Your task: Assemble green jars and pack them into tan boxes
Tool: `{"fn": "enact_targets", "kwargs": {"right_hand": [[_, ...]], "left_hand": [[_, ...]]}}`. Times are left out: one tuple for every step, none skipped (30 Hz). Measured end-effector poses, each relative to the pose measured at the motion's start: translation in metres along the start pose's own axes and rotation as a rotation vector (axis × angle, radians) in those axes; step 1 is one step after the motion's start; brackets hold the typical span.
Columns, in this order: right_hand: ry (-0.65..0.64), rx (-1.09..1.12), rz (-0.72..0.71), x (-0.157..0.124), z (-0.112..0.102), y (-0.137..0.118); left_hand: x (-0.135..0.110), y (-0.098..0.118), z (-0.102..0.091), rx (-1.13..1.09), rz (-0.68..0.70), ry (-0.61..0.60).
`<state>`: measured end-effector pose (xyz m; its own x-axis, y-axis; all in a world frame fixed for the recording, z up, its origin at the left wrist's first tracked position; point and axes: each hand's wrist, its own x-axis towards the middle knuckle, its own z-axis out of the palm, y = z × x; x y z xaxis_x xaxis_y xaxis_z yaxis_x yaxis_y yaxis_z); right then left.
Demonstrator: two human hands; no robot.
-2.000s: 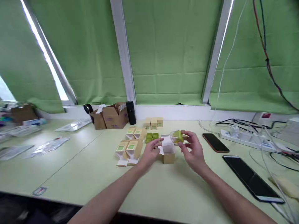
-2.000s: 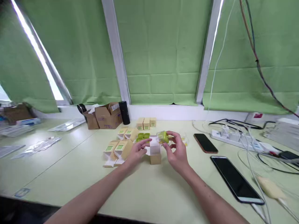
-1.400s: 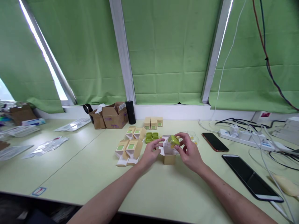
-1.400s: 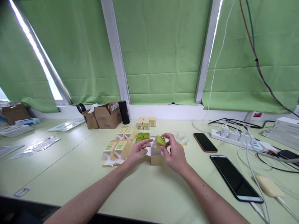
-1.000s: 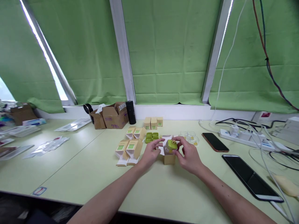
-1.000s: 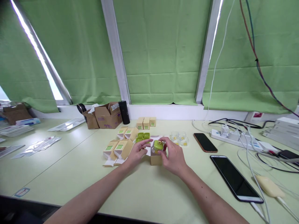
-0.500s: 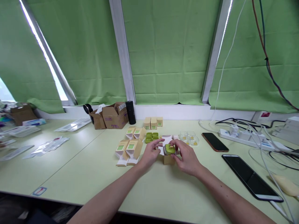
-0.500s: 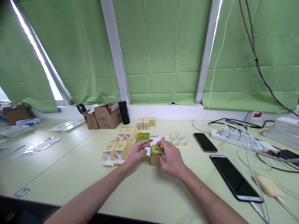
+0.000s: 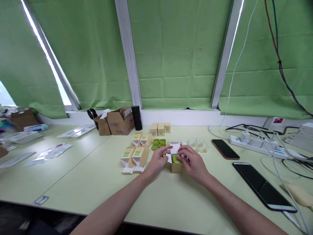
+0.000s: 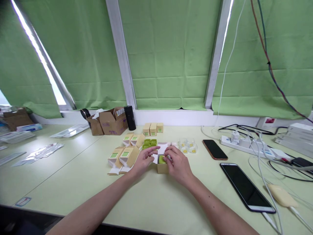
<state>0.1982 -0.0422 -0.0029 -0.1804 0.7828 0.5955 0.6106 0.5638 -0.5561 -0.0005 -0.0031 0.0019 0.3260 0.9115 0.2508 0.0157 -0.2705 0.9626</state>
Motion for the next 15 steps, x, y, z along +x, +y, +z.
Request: {"fn": "enact_targets", "kwargs": {"right_hand": [[0.001, 0.019, 0.014, 0.0001, 0.0006, 0.0006], [0.004, 0.041, 0.026, 0.0003, 0.0011, 0.0012], [0.006, 0.063, 0.037, 0.0005, 0.0016, 0.0018], [0.005, 0.083, 0.045, 0.0009, 0.0021, 0.0023], [0.005, 0.099, 0.052, 0.0013, 0.0025, 0.0027], [0.004, 0.110, 0.058, 0.0017, 0.0028, 0.0029], [0.004, 0.119, 0.063, 0.0020, 0.0031, 0.0031], [0.003, 0.125, 0.068, 0.0023, 0.0033, 0.0031], [0.004, 0.130, 0.073, 0.0026, 0.0035, 0.0031], [0.006, 0.134, 0.076, 0.0028, 0.0037, 0.0031], [0.007, 0.139, 0.078, 0.0029, 0.0040, 0.0030], [0.007, 0.142, 0.080, 0.0030, 0.0042, 0.0031], [0.008, 0.144, 0.081, 0.0030, 0.0044, 0.0031], [0.010, 0.145, 0.081, 0.0030, 0.0047, 0.0033], [0.012, 0.145, 0.080, 0.0030, 0.0050, 0.0035]], "left_hand": [[-0.0001, 0.0005, 0.0004, 0.002, -0.002, -0.001], [-0.0002, 0.0010, 0.0006, 0.003, -0.003, -0.002], [-0.0003, 0.0014, 0.0009, 0.002, -0.005, -0.004], [-0.0005, 0.0018, 0.0010, 0.002, -0.007, -0.005], [-0.0008, 0.0022, 0.0010, 0.001, -0.008, -0.005], [-0.0010, 0.0026, 0.0009, 0.000, -0.010, -0.003], [-0.0013, 0.0029, 0.0008, -0.001, -0.011, -0.002], [-0.0015, 0.0032, 0.0007, -0.002, -0.012, -0.002], [-0.0017, 0.0035, 0.0006, -0.004, -0.011, -0.003], [-0.0019, 0.0036, 0.0005, -0.007, -0.009, -0.005], [-0.0019, 0.0037, 0.0004, -0.009, -0.008, -0.008], [-0.0019, 0.0036, 0.0004, -0.010, -0.007, -0.009], [-0.0018, 0.0034, 0.0004, -0.008, -0.005, -0.008], [-0.0016, 0.0031, 0.0005, -0.005, -0.003, -0.004], [-0.0014, 0.0026, 0.0005, -0.002, 0.000, -0.001]]}}
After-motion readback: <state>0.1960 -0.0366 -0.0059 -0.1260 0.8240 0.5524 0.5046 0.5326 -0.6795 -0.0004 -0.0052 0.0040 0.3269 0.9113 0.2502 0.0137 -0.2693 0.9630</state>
